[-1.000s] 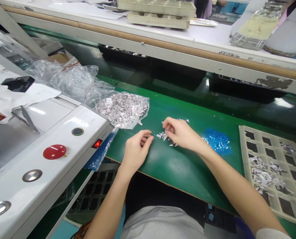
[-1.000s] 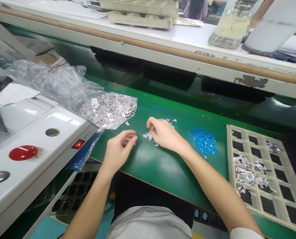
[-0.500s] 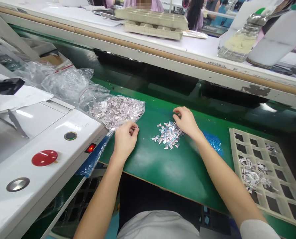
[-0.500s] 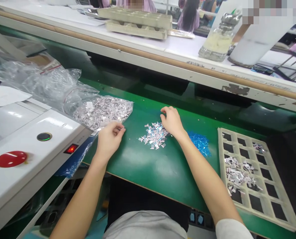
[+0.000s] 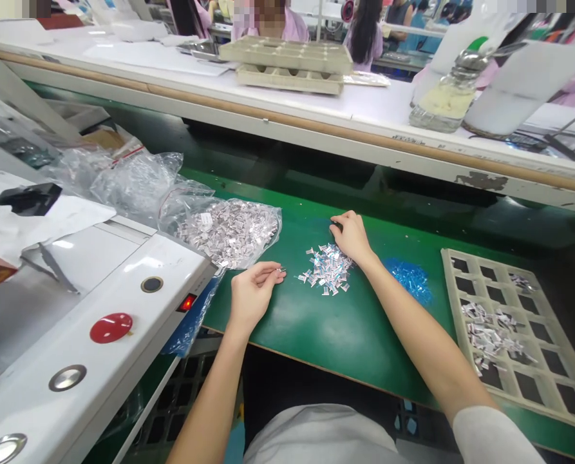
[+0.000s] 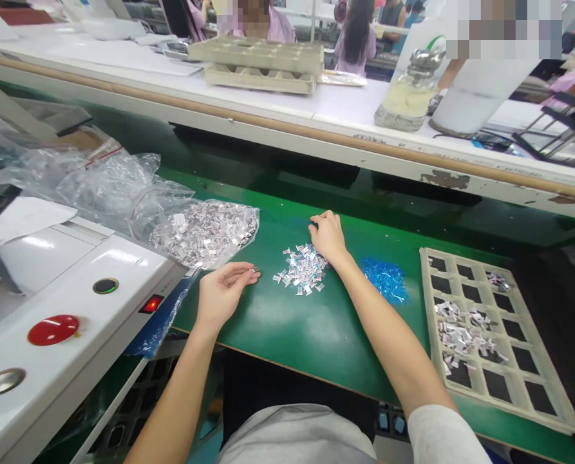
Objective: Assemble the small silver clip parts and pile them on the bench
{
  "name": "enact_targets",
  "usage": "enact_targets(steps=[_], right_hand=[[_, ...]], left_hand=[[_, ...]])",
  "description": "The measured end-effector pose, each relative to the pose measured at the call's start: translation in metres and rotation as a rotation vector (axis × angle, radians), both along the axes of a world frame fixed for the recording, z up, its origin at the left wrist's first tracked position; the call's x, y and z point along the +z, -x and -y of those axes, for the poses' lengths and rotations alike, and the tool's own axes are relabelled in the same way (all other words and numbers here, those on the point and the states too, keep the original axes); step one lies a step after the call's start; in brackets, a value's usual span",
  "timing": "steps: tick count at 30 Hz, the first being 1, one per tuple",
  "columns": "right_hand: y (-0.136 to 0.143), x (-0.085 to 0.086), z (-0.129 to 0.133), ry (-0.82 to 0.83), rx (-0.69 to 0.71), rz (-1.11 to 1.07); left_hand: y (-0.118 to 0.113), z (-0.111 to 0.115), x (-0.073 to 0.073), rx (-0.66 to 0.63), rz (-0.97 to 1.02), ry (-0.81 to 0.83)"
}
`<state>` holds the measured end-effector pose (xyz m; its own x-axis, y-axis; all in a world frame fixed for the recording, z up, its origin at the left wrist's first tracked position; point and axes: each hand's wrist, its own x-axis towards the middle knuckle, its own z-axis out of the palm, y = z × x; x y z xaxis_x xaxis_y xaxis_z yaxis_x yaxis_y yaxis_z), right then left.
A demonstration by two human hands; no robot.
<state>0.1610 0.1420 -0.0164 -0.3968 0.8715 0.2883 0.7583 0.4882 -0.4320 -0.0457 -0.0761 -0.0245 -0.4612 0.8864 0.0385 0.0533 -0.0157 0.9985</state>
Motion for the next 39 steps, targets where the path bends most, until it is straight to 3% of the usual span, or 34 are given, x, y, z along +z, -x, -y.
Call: enact_targets(steps=[5,9,12,16,20,32,39], right_hand=[[0.002,0.003,0.001,0.024,-0.052,-0.088],[0.003,0.018,0.017,0.033,-0.081,-0.178],[0.003,0.033,0.059,0.021,0.017,-0.319],[0.001,0.049,0.135,0.276,0.35,-0.386],[-0.003,0.053,0.174,0.429,0.385,-0.405],[-0.004,0.037,0.175,0.382,0.416,-0.431],[-0.003,0.03,0.171,0.429,0.394,-0.487]], left_hand=[[0.001,-0.003,-0.001,-0.02,0.05,0.008],[0.0,-0.002,0.002,-0.056,0.094,-0.016],[-0.008,0.006,0.005,-0.083,0.154,-0.029],[-0.026,0.025,0.004,-0.13,0.17,-0.013],[-0.04,0.038,0.0,-0.16,0.107,0.003],[-0.042,0.045,-0.002,-0.162,-0.05,0.016],[-0.042,0.044,0.0,-0.178,-0.017,0.008]])
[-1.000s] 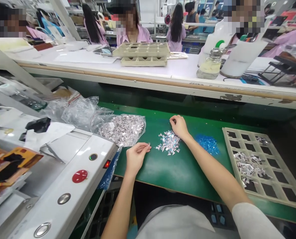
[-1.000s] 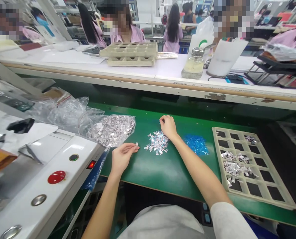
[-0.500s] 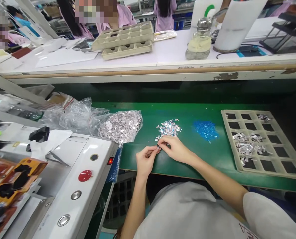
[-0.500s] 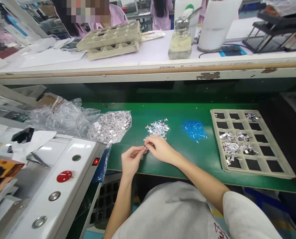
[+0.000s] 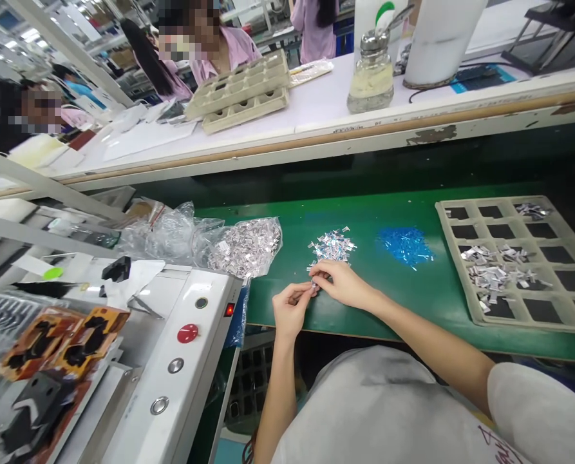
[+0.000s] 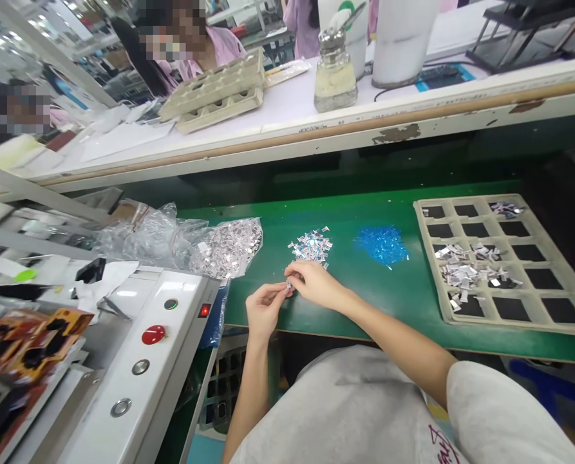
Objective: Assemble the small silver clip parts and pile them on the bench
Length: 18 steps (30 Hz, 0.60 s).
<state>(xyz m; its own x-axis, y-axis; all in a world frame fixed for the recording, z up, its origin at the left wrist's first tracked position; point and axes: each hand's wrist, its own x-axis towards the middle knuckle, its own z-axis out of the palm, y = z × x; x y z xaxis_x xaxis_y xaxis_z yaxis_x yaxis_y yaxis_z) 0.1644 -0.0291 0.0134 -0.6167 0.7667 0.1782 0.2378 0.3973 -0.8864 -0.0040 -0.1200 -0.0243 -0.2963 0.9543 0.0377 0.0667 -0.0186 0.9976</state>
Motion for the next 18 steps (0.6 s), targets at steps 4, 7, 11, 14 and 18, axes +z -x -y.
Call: enact_targets(steps=[4,7,11,14,18], right_hand=[[-0.002,-0.002,-0.003,0.051,0.055,-0.056],[-0.005,-0.005,-0.004,0.008,0.069,-0.025],[-0.012,-0.01,-0.014,-0.153,-0.03,0.02],[-0.02,-0.016,-0.034,-0.294,-0.171,0.06],[-0.032,-0.031,-0.061,-0.429,-0.308,0.14]], left_hand=[[-0.002,-0.003,0.001,-0.027,0.032,0.013],[-0.006,-0.005,0.002,-0.041,0.047,0.008],[-0.009,-0.023,0.009,-0.087,-0.122,0.001],[0.004,-0.056,0.021,-0.003,-0.354,-0.023],[0.037,-0.099,0.043,0.134,-0.856,-0.047]])
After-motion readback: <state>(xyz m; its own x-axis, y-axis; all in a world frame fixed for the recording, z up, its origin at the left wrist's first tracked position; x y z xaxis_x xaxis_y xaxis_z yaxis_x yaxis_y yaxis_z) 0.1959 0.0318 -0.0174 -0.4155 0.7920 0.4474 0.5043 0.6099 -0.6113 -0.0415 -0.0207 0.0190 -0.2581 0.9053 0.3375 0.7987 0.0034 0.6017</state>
